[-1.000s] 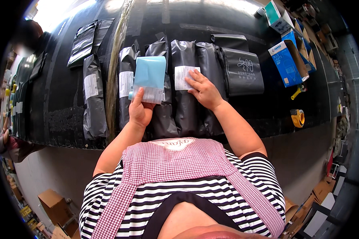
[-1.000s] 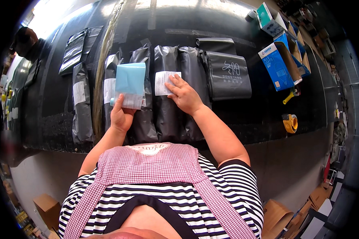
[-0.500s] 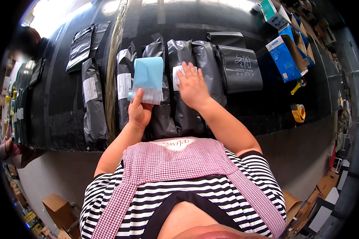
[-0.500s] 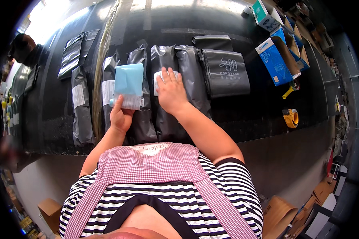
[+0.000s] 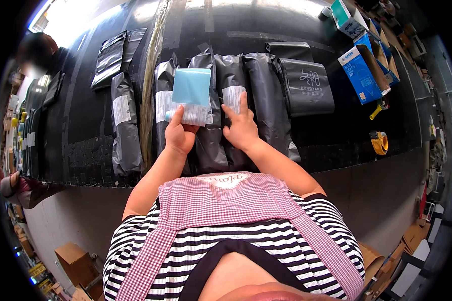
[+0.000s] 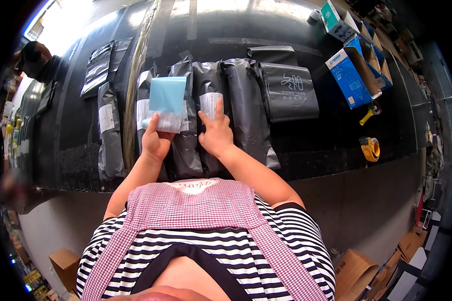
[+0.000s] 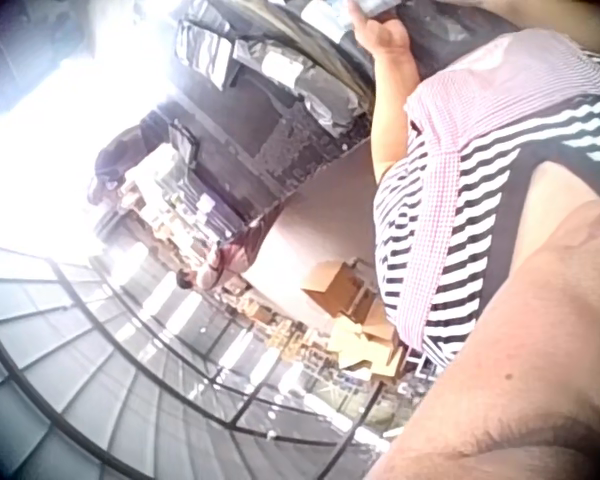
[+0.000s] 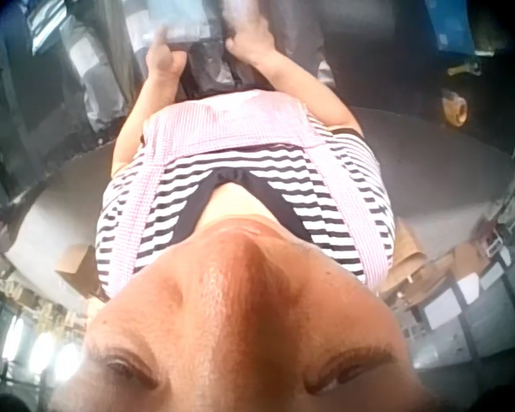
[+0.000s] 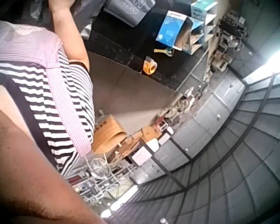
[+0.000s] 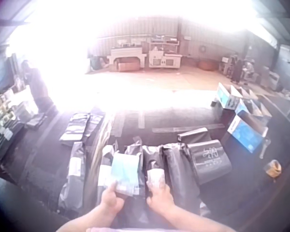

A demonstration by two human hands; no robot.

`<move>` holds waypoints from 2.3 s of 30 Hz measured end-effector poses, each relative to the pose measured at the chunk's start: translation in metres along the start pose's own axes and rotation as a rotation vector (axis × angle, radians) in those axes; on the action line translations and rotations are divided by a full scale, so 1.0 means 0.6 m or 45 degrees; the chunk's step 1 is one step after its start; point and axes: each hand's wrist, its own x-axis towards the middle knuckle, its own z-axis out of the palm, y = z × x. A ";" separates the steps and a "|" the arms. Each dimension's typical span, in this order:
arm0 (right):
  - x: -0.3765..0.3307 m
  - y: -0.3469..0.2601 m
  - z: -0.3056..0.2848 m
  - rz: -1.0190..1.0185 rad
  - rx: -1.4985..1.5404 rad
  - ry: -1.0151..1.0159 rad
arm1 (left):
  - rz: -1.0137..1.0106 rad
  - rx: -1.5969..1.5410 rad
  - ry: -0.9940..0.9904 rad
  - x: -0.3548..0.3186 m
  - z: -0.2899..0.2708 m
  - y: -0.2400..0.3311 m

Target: The person applies adhesive labels to a series of grey poly mailers, smooths the surfaces with a blue cloth, and then prepares a new label from a roll using a tape dispenser.

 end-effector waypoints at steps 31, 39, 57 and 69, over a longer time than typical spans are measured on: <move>0.025 -0.003 -0.184 -0.850 -0.147 0.571 | -0.053 0.018 -0.510 -0.154 0.089 0.022; -0.068 -0.084 -0.137 -0.724 0.671 0.337 | -0.066 0.046 -0.668 -0.136 0.086 0.020; -0.063 -0.084 -0.133 -0.782 0.733 0.434 | 0.258 0.397 -0.821 -0.129 0.082 0.021; -0.014 0.020 -0.184 -0.268 1.467 -0.117 | 0.547 0.861 -0.602 -0.117 0.105 -0.035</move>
